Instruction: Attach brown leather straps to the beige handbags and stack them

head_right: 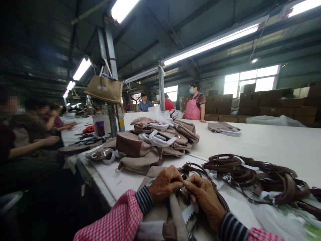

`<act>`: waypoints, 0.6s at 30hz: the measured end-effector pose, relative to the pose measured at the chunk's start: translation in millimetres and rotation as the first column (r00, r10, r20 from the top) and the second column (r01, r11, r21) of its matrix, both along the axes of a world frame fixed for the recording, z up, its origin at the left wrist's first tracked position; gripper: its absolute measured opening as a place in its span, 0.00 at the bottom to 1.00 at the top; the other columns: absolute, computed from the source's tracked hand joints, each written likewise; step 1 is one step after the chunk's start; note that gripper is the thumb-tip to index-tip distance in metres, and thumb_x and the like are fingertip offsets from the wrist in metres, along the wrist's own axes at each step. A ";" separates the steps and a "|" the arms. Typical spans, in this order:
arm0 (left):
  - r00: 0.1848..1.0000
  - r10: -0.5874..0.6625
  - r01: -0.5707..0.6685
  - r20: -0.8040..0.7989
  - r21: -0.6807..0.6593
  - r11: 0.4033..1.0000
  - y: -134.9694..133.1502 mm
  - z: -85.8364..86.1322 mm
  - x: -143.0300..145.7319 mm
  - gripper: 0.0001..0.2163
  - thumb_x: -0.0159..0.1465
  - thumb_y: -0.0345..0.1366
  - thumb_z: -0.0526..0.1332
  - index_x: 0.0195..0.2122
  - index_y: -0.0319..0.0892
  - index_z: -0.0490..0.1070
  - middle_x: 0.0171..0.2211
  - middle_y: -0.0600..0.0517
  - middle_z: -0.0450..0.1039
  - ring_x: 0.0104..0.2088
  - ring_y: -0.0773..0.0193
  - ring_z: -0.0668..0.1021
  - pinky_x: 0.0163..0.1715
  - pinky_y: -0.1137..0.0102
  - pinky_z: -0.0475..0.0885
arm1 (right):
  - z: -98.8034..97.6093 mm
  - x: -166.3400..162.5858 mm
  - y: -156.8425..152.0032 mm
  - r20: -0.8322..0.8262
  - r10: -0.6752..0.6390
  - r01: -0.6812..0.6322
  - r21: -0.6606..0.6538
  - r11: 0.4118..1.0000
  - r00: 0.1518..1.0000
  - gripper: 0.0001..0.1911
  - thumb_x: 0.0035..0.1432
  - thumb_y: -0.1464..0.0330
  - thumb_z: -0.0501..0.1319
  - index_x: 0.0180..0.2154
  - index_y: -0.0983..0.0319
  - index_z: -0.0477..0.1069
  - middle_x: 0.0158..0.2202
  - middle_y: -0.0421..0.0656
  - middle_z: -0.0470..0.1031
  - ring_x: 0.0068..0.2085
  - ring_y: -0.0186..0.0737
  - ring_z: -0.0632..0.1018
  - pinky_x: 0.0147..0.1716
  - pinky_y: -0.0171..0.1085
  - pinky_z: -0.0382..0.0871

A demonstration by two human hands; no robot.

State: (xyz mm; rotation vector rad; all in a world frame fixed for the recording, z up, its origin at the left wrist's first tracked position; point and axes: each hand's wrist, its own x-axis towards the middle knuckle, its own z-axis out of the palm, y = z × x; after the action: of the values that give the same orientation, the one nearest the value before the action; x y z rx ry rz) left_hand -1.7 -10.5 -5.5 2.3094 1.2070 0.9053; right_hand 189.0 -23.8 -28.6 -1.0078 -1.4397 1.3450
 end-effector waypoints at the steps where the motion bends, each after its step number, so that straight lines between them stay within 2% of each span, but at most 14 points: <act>1: 1.000 -0.001 0.001 -0.008 0.002 1.000 -0.4 0.4 -0.4 0.02 0.63 0.32 0.71 0.38 0.44 0.82 0.38 0.53 0.74 0.46 0.61 0.76 0.50 0.65 0.64 | 1.2 -0.2 -0.6 -0.003 0.000 0.000 0.002 1.000 1.000 0.28 0.52 0.45 0.72 0.28 0.63 0.72 0.22 0.37 0.66 0.22 0.29 0.60 0.22 0.32 0.51; 7: 0.998 0.006 -0.006 -0.056 -0.009 1.000 -3.7 5.5 -0.9 0.03 0.64 0.31 0.70 0.39 0.43 0.81 0.40 0.52 0.74 0.47 0.60 0.76 0.51 0.65 0.65 | 2.4 0.1 0.6 -0.002 -0.001 0.001 -0.007 1.000 1.000 0.29 0.50 0.44 0.72 0.27 0.63 0.71 0.20 0.35 0.63 0.22 0.28 0.58 0.21 0.32 0.50; 13: 0.993 0.017 -0.016 -0.113 0.015 1.000 -1.5 4.6 -0.9 0.04 0.66 0.34 0.68 0.42 0.44 0.81 0.42 0.52 0.74 0.49 0.60 0.76 0.53 0.65 0.65 | -0.4 -0.8 2.8 -0.002 -0.021 0.021 0.001 1.000 1.000 0.29 0.49 0.44 0.72 0.27 0.63 0.70 0.22 0.37 0.67 0.22 0.28 0.59 0.23 0.32 0.49; 18: 0.993 0.025 -0.022 -0.116 0.029 0.999 -2.3 2.3 -1.4 0.04 0.66 0.35 0.69 0.41 0.44 0.81 0.42 0.52 0.74 0.49 0.60 0.76 0.53 0.65 0.65 | 2.6 -1.8 0.7 0.001 -0.021 0.021 0.003 1.000 1.000 0.29 0.49 0.44 0.72 0.27 0.63 0.70 0.22 0.36 0.66 0.22 0.28 0.59 0.23 0.33 0.49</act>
State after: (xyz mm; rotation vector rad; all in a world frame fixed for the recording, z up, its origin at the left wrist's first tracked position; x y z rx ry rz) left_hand -3.1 -12.8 -3.2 2.4036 1.2790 0.8100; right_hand 187.2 -23.1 -26.1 -1.0191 -1.4275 1.3267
